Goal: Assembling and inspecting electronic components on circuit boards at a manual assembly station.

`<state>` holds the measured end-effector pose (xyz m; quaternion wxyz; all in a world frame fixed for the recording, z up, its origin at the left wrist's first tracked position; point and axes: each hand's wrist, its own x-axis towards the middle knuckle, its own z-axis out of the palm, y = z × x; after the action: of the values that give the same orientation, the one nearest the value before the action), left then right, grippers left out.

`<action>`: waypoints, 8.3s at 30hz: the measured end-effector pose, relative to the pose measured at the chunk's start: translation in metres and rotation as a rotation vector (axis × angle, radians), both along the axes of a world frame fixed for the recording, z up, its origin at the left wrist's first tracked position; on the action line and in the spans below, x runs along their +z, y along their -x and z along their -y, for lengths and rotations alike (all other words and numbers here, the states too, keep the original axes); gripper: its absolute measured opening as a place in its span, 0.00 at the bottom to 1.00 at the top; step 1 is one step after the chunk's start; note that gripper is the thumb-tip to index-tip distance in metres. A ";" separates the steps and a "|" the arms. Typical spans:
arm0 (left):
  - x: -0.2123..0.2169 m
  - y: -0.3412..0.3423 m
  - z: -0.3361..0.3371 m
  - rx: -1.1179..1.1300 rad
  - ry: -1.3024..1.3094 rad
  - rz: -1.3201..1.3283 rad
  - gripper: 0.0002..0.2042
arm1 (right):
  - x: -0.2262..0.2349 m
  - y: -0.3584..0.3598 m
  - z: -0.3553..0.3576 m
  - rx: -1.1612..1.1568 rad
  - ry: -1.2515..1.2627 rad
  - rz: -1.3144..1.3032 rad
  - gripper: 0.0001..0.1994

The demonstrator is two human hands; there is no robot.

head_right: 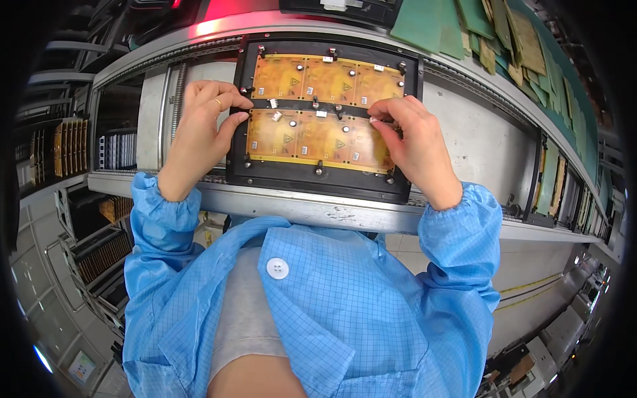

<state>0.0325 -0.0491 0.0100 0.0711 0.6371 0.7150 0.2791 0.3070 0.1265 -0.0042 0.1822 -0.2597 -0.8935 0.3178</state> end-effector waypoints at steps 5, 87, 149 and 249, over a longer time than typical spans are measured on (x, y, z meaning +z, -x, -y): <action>-0.010 -0.003 -0.010 -0.017 -0.068 0.035 0.11 | 0.002 0.001 0.002 0.012 -0.026 0.016 0.08; -0.018 -0.060 -0.026 -0.165 -0.139 -0.083 0.11 | -0.010 -0.021 -0.140 -0.393 -0.389 -0.014 0.18; -0.048 -0.040 0.033 0.152 0.070 0.925 0.27 | 0.043 -0.051 -0.162 -0.679 0.193 0.210 0.32; -0.081 0.057 0.129 0.628 -0.424 0.766 0.20 | -0.026 -0.020 0.062 -0.824 -0.488 0.204 0.15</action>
<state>-0.0241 -0.1782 -0.0714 0.1097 0.2457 0.7220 0.6375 0.3270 0.0647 -0.0298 0.2599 -0.5711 -0.7782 -0.0265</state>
